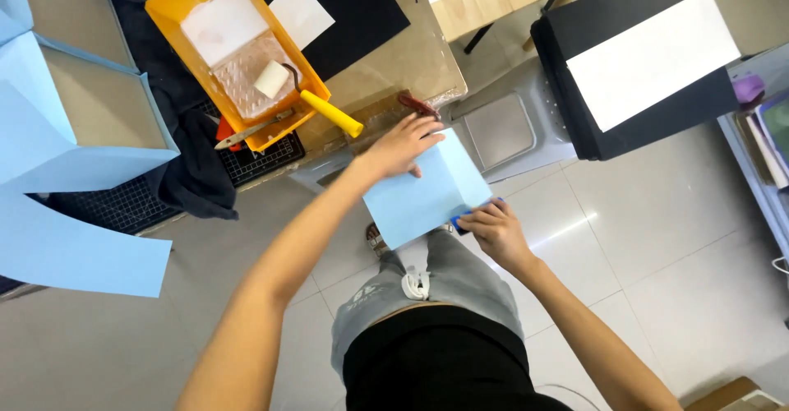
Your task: The person applies glue to the edges of small cardboard boxes using a foam roller, then wraps each box with light blue paper and smooths the surface with a blue squeegee. The finished boxes are stacked on a nearby table.
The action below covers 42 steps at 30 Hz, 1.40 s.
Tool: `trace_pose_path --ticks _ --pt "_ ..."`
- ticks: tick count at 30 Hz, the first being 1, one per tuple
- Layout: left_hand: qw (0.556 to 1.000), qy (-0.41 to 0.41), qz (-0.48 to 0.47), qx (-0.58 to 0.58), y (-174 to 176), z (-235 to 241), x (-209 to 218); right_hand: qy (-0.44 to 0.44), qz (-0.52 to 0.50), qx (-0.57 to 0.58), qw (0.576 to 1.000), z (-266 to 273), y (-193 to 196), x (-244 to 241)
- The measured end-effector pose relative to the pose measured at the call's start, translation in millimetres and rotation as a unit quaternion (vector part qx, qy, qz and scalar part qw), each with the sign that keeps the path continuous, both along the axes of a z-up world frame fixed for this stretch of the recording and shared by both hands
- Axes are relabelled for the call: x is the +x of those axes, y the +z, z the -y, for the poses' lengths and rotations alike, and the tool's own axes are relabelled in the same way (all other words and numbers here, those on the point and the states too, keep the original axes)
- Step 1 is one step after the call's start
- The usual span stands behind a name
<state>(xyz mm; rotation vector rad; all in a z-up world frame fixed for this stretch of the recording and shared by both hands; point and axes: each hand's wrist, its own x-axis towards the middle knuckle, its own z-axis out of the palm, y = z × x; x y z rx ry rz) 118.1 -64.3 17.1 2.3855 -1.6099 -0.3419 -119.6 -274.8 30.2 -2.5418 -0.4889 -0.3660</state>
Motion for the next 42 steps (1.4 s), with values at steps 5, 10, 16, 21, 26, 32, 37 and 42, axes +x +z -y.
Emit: trace_pose_path --ticks 5,10,16,21,26,32,37,42 --pt "0.921 0.250 -0.227 -0.192 44 -18 -147 -0.190 -0.115 0.294 0.930 -56 81 22" --pt "0.739 0.402 -0.471 -0.266 94 -8 -173 -0.176 -0.164 0.362 0.900 -110 81 18" --pt "0.825 0.453 -0.274 -0.200 23 -29 -116 -0.259 -0.133 0.143 0.946 -98 23 22" --pt "0.956 0.265 0.113 -0.047 15 -14 -93 -0.277 -0.217 -0.012 0.936 -112 17 15" --pt "0.954 0.264 0.125 -0.069 -11 9 -45 -0.278 -0.223 -0.025 0.934 -112 18 19" --pt "0.965 0.250 0.056 -0.059 1 -27 -45 -0.278 -0.224 -0.037 0.934 -110 8 20" --pt "0.967 0.238 0.054 -0.073 12 -87 -55 -0.277 -0.193 -0.051 0.940 -107 0 21" --pt "0.968 0.241 0.053 -0.039 14 -164 -74 -0.274 -0.184 -0.037 0.943 -99 -5 22"
